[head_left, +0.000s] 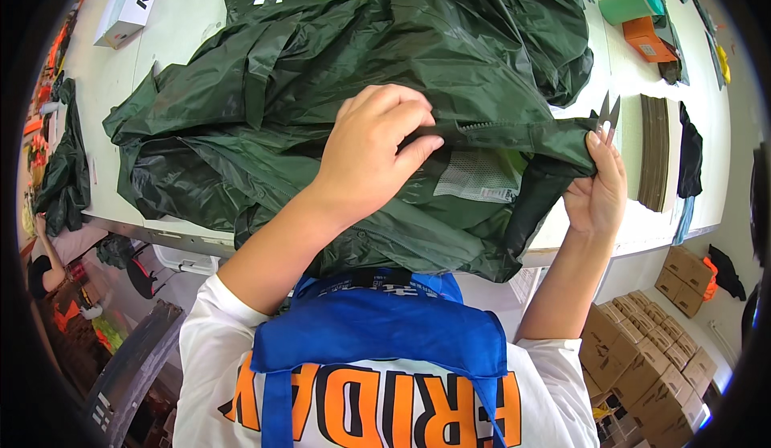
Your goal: The person folds a dark green jacket on a white table, smoothing the fabric, aligning edges, and folding it into a compact rectangle. The person then places the folded jacket into a plastic bag and sets it aside with other folded items.
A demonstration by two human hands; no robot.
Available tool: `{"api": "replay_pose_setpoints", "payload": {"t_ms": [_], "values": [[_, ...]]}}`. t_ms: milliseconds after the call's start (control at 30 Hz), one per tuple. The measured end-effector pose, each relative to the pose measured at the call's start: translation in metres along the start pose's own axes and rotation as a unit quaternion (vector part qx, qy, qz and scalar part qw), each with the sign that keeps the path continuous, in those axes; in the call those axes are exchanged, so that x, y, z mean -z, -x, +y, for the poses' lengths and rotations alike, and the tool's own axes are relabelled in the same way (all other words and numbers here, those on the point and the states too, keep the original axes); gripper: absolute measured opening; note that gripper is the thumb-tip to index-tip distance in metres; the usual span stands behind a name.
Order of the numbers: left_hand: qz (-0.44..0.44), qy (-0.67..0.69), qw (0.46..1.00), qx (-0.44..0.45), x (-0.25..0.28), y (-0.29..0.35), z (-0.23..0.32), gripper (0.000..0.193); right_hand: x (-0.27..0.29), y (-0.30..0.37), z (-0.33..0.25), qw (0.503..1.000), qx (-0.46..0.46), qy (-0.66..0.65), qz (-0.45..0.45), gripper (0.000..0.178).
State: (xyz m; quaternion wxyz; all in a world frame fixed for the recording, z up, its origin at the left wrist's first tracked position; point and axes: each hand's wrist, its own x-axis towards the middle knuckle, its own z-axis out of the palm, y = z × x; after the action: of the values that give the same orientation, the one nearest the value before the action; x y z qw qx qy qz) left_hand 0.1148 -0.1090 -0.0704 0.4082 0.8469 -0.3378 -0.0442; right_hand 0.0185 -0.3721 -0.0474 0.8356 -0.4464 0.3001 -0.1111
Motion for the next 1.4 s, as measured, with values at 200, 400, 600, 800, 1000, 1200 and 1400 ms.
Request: {"api": "replay_pose_setpoints", "payload": {"t_ms": [200,400,600,800,1000,1200,1400], "values": [[0.041,0.026,0.980,-0.191,-0.001,0.004,-0.005,0.015,0.013,-0.004,-0.006,0.998,0.067,0.014,0.015,0.013],[0.114,-0.035,0.947,-0.297,-0.006,0.043,-0.012,0.024,0.062,0.022,-0.025,0.949,0.191,0.213,-0.134,0.014],[0.136,-0.012,0.941,-0.309,-0.016,0.048,-0.007,0.025,0.075,0.032,-0.020,0.943,0.218,0.217,-0.131,0.015],[0.131,-0.011,0.943,-0.306,-0.018,0.051,-0.005,0.023,0.082,0.035,-0.015,0.955,0.205,0.191,-0.100,0.018],[0.090,0.007,0.963,-0.256,-0.011,0.061,-0.006,0.018,0.084,0.031,-0.012,0.935,0.246,0.226,-0.116,0.017],[0.016,-0.047,0.987,-0.152,0.041,0.118,-0.050,0.025,0.133,0.001,-0.007,0.952,0.169,0.253,-0.036,0.018],[0.203,-0.283,0.935,0.071,0.161,0.172,-0.122,0.020,0.183,-0.073,0.001,0.914,0.070,0.387,0.095,0.005]]}}
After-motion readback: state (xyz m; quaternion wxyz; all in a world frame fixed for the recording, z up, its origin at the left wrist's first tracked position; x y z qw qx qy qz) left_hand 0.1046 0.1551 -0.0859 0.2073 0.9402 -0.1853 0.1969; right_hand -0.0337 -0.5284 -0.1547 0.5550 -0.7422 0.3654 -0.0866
